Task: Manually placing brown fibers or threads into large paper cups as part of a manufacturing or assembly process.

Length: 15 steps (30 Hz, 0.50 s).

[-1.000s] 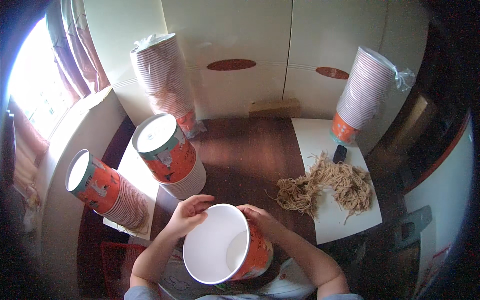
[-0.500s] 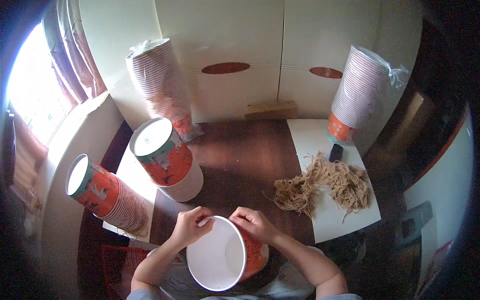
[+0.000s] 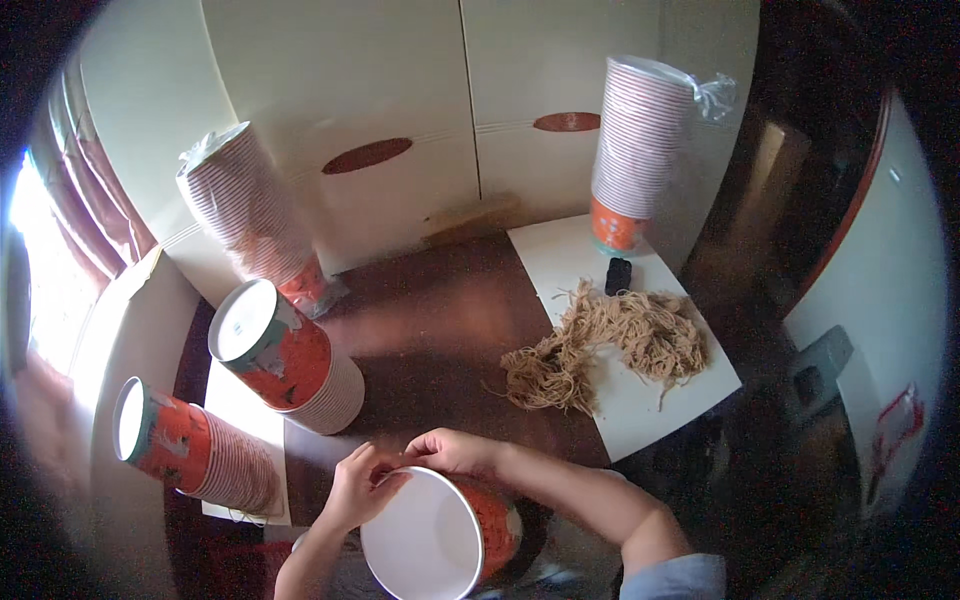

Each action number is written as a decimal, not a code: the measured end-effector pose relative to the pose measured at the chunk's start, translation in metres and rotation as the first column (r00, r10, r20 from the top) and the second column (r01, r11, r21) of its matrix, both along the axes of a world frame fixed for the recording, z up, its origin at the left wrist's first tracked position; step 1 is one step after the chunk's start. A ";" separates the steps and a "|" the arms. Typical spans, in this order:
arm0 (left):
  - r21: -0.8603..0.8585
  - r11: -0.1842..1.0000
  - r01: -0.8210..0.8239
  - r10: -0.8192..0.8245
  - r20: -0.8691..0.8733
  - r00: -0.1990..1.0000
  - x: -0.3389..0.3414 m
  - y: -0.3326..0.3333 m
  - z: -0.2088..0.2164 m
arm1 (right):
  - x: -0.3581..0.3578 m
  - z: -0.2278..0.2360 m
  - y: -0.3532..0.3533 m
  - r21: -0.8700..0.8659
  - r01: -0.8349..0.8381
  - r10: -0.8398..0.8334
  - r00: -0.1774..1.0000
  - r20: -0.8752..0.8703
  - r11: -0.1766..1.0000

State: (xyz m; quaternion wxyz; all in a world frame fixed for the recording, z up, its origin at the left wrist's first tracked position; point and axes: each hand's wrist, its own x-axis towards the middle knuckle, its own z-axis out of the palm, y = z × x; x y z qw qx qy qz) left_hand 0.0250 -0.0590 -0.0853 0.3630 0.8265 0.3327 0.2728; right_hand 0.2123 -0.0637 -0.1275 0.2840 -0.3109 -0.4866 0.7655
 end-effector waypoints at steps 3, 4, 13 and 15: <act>-0.005 1.000 -0.018 0.019 0.021 1.000 0.001 0.003 -0.003 | -0.001 0.002 -0.001 -0.048 -0.031 0.028 0.997 -0.069 0.998; -0.027 0.999 -0.021 0.021 0.032 0.999 0.000 0.003 -0.004 | -0.002 0.003 -0.002 -0.082 -0.052 0.041 0.991 -0.124 0.995; -0.145 0.977 -0.154 0.159 0.025 0.987 -0.008 0.018 -0.018 | 0.021 -0.041 0.039 0.489 0.420 -0.638 0.601 0.481 0.765; -0.131 0.977 -0.168 0.170 0.005 0.985 -0.007 0.018 -0.015 | 0.052 -0.066 0.053 0.838 0.316 -0.884 0.306 0.355 0.446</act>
